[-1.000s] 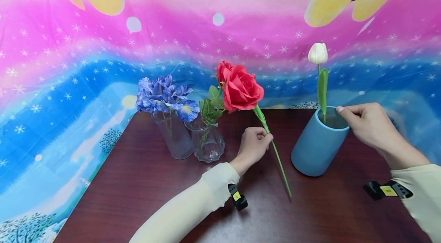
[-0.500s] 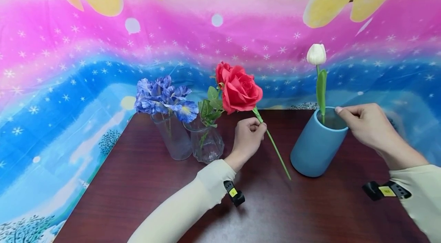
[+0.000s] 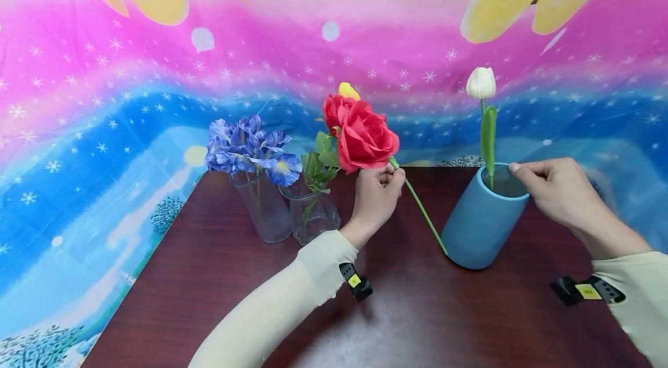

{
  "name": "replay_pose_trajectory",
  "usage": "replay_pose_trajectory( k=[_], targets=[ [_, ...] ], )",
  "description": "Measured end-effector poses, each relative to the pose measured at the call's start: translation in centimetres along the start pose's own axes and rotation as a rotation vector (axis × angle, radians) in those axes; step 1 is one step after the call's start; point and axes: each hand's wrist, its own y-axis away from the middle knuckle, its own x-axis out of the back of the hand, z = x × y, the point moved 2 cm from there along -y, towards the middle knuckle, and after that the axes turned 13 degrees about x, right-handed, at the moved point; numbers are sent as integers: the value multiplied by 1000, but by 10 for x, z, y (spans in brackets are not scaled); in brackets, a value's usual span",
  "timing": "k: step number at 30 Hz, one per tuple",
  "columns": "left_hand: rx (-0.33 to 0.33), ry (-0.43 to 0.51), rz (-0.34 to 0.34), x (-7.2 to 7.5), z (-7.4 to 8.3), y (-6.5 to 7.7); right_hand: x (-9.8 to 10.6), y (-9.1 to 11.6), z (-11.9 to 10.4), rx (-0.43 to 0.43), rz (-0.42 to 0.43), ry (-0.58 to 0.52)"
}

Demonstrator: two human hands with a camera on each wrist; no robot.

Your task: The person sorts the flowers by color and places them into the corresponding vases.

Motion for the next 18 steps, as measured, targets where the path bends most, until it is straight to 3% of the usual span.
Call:
replay_pose_trajectory(
  k=[9,18],
  targets=[
    [-107,98,-35,-7,21,-12,0,1,0,-5,-7,6],
    [-129,41,-56,-7,36,-18,1,0,-2,8,2,15]
  ],
)
